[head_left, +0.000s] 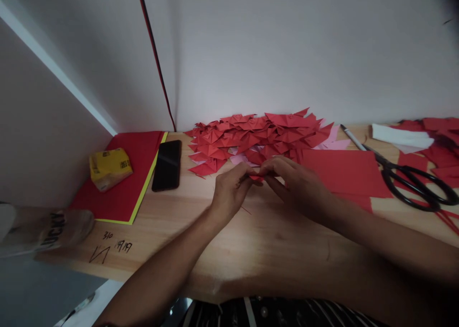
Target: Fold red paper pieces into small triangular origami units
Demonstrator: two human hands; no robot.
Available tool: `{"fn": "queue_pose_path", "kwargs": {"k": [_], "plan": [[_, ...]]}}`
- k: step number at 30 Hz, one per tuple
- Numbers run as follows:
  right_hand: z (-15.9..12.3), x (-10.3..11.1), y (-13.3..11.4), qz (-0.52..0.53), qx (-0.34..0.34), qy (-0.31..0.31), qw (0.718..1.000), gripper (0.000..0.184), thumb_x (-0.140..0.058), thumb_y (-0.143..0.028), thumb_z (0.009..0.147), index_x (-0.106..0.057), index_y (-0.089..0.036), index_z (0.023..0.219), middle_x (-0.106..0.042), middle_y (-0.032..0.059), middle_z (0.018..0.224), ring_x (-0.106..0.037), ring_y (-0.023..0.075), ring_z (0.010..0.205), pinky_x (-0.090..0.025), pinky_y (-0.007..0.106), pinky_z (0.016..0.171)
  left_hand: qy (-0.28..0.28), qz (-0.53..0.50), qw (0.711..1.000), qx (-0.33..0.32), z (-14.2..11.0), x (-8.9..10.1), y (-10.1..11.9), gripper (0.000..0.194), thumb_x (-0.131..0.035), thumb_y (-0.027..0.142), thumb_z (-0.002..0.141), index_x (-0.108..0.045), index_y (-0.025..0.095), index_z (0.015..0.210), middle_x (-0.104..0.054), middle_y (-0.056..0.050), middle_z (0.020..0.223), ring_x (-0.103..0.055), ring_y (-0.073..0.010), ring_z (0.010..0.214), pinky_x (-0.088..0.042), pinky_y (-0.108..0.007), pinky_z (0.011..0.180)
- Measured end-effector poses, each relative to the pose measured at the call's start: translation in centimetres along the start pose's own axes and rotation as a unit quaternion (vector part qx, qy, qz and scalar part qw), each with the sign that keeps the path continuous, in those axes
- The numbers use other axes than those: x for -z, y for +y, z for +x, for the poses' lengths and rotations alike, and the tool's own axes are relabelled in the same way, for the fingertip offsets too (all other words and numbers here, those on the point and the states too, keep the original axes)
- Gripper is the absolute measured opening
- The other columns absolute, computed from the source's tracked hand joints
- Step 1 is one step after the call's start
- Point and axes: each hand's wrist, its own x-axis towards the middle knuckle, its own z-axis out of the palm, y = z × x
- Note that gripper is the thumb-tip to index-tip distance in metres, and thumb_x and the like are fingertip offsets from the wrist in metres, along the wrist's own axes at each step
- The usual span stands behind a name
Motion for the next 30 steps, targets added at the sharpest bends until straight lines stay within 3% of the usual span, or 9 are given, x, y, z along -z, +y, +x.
{"fn": "queue_pose_path", "kwargs": {"k": [22,30], "plan": [[0.05,0.16,-0.01,0.002,-0.015,-0.033,0.999,0.008,-0.049,-0.015,0.09,-0.055,-0.02,0.091,-0.063,0.0058,0.089,-0.06,0.0177,0.077,-0.045,0.028,0.062,0.0,0.058,0.998,-0.014,-0.12,0.01,0.32,0.017,-0.056,0.007,0.086,-0.066,0.02,0.093,-0.074,0.002,0.081,-0.072,-0.0116,0.075,-0.054,-0.021,0.069],[0.23,-0.13,-0.33,0.011,-0.038,-0.013,0.999,0.006,-0.048,-0.017,0.09,-0.053,-0.02,0.089,-0.064,0.0049,0.086,-0.061,0.0176,0.075,-0.045,0.028,0.063,0.001,0.071,0.997,-0.027,-0.02,0.14,0.89,0.019,-0.057,0.005,0.085,-0.067,0.02,0.092,-0.074,0.003,0.081,-0.071,-0.0108,0.076,-0.053,-0.02,0.07]]}}
